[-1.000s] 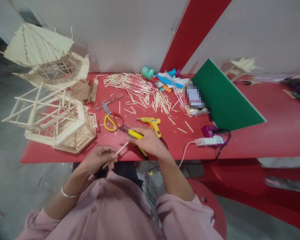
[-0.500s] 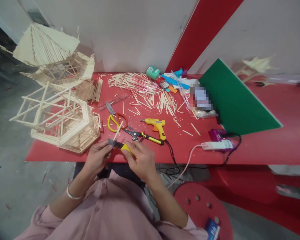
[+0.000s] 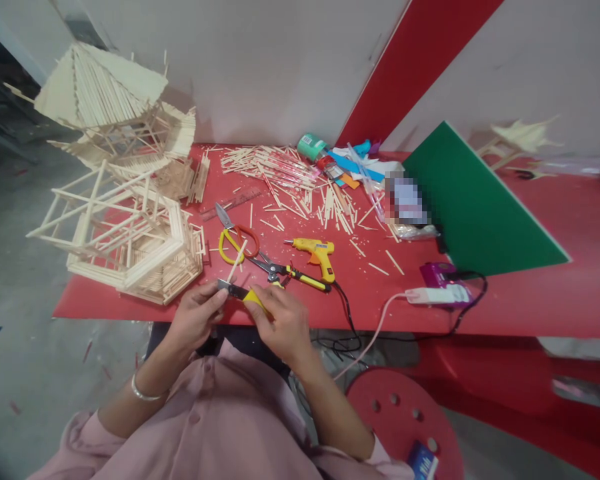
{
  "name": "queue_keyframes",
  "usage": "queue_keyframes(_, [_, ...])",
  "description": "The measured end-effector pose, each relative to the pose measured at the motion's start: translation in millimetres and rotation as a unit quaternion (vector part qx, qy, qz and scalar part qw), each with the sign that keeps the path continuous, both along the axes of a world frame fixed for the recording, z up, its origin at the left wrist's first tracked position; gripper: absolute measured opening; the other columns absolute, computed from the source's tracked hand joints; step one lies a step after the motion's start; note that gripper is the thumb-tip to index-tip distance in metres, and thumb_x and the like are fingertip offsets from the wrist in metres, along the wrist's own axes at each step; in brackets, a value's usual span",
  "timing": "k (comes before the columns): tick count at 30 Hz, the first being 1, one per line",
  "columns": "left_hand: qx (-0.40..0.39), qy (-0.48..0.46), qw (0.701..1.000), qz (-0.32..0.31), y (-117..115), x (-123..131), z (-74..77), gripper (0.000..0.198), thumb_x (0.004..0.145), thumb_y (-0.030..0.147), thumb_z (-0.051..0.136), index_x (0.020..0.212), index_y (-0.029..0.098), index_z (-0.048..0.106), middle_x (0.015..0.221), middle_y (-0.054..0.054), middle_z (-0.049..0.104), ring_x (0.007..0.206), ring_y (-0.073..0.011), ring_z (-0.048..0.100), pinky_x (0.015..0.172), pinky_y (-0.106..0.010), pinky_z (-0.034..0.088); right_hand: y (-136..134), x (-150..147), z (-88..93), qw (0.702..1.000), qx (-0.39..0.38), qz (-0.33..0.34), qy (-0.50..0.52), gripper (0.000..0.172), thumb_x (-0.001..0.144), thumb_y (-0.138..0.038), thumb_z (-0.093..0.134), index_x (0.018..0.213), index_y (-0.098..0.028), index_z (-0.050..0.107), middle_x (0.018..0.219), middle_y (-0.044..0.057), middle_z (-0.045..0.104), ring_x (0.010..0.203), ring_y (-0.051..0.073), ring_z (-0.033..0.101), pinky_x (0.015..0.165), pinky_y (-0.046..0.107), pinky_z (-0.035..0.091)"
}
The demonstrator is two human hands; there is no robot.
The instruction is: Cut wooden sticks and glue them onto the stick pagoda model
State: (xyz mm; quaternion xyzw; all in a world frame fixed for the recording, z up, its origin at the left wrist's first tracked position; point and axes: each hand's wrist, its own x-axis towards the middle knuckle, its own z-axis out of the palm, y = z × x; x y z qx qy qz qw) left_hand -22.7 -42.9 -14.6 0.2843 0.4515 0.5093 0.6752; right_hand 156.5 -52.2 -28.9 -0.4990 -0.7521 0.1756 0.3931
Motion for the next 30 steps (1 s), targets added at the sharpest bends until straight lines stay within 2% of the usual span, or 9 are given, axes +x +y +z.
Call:
queue_keyframes(10, [0.011, 0.024, 1.0, 0.003, -1, 1, -7.6, 0.045, 0.068, 0.048, 0.083, 0.063, 0.014, 0.054, 0.062, 0.008, 0.035, 0.044, -0.0004, 0.028, 0.038, -0.014, 0.025, -1, 0, -4.4, 0.999, -0.031, 0.015, 0.022, 0.029, 0.096, -0.029, 0.057, 0.121, -0.022, 0.069, 0.093, 0.006, 0.072, 0.083, 0.016, 0.068, 0.075, 0.028, 0.055])
queue_keyframes(18, [0.026, 0.041, 0.999, 0.004, -3, 1, -14.3, 0.041, 0.074, 0.045, 0.079, 0.064, 0.015, 0.053, 0.062, 0.008, 0.036, 0.045, -0.0015, 0.031, 0.04, -0.015, 0.027, -3, -2, -8.9, 0.996, -0.062, 0.027, 0.049, 0.028, 0.097, -0.028, 0.055, 0.119, -0.021, 0.071, 0.092, 0.006, 0.072, 0.083, 0.016, 0.068, 0.075, 0.028, 0.054])
queue_keyframes(25, [0.023, 0.042, 0.999, 0.01, -2, 2, -13.1, 0.043, 0.072, 0.048, 0.08, 0.064, 0.015, 0.052, 0.06, 0.009, 0.033, 0.044, -0.0019, 0.03, 0.039, -0.015, 0.027, -5, -4, -6.6, 0.999, -0.037, 0.006, 0.019, 0.029, 0.097, -0.029, 0.055, 0.119, -0.019, 0.07, 0.091, 0.006, 0.072, 0.081, 0.016, 0.067, 0.073, 0.028, 0.053])
queue_keyframes(30, [0.048, 0.072, 0.996, 0.017, -5, 2, -14.4, 0.041, 0.075, 0.046, 0.077, 0.062, 0.015, 0.053, 0.059, 0.008, 0.036, 0.044, -0.0023, 0.032, 0.039, -0.016, 0.027, -5, -4, -8.8, 0.999, -0.035, 0.011, 0.012, 0.028, 0.097, -0.028, 0.055, 0.119, -0.019, 0.07, 0.089, 0.006, 0.071, 0.079, 0.016, 0.066, 0.071, 0.027, 0.053])
